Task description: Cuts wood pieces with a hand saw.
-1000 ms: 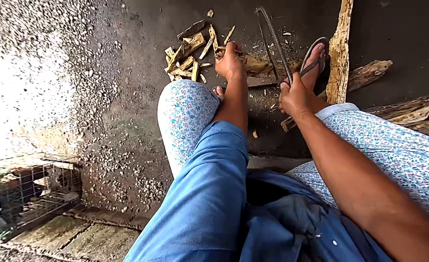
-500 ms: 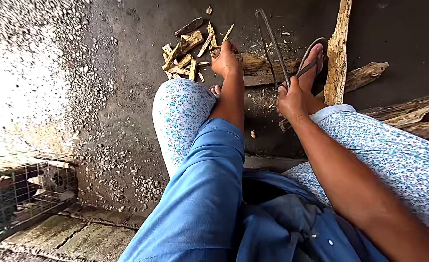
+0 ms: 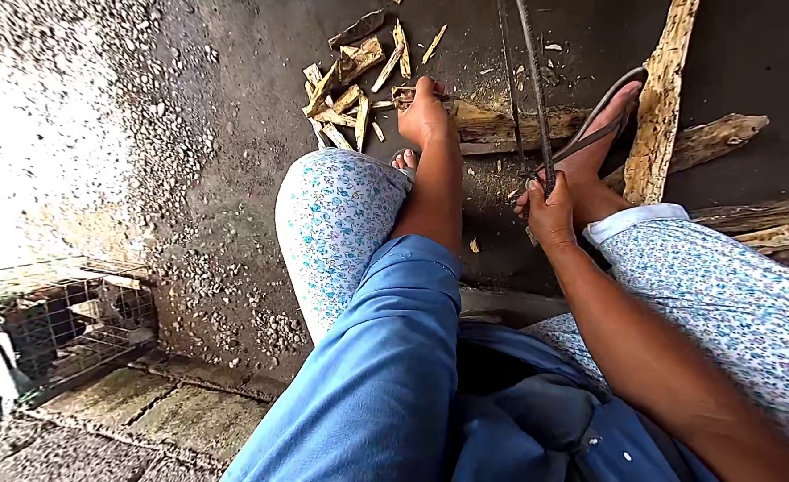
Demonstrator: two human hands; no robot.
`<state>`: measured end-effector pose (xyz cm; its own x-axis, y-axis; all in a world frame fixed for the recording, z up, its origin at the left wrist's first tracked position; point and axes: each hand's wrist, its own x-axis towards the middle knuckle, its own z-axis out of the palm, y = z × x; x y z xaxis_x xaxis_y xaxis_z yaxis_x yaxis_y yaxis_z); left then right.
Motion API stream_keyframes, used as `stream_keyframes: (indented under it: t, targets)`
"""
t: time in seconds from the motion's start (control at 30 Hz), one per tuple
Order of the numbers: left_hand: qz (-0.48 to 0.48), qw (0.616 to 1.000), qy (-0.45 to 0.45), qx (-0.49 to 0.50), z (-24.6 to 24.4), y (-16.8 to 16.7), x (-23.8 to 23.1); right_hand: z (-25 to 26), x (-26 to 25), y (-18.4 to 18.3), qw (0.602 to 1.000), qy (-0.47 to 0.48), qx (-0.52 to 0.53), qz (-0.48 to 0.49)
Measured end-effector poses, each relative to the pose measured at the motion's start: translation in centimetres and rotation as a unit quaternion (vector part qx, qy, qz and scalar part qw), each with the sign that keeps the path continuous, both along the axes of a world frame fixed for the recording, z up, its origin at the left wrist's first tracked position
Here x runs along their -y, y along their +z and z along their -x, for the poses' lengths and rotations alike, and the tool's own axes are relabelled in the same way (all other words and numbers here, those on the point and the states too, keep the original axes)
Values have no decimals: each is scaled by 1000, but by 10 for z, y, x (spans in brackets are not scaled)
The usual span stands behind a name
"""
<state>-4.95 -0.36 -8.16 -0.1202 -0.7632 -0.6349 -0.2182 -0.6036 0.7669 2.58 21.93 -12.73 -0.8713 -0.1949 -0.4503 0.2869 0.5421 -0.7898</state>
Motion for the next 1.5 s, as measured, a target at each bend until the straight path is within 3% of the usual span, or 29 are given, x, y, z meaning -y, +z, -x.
stream_keyframes:
  t: [0.13,0.2,0.3,0.37,0.5,0.6,0.67,0.77,0.9,1.03,1.13,1.2,1.27,1.33,1.4,1.5]
  targets:
    - [-21,1000,13,13,0,8,-6,-3,1,5,999,-34,31,27]
    - [9,996,-8,-89,2,14,-12,1,-1,26,997,-42,38,43]
    - [59,954,-115,-270,7,11,-20,13,-8,67,998,-35,58,18]
    - [70,929,-186,-312,8,8,-18,21,-13,88,995,-43,91,-13]
    - [92,945,-261,-175,6,24,-12,24,-24,91,992,-57,111,-7]
    - [131,964,-220,-69,2,34,-17,14,-22,83,993,-46,108,-11]
    - [122,968,-207,-71,-6,35,-19,8,-22,80,994,-34,99,-29]
    - [41,954,-259,-145,-17,40,-15,7,-28,83,995,-43,84,-41]
    - [-138,871,-387,-269,-40,68,1,15,-40,92,992,-58,108,-1]
    - [-237,900,-333,-153,-55,66,8,15,-48,97,989,-58,138,17]
    - [-278,887,-362,-73,-69,70,21,6,-48,92,989,-46,143,-1]
    - [-253,851,-460,2,-76,71,28,2,-50,92,990,-17,141,-23]
    - [-230,784,-568,98,-75,69,30,4,-52,93,988,34,135,-61]
    - [-198,699,-660,191,-71,61,26,5,-52,90,982,101,107,-118]
    - [-105,605,-731,297,-68,58,11,4,-51,87,971,159,74,-164]
    - [44,469,-793,387,-62,59,-10,0,-50,89,975,140,69,-155]
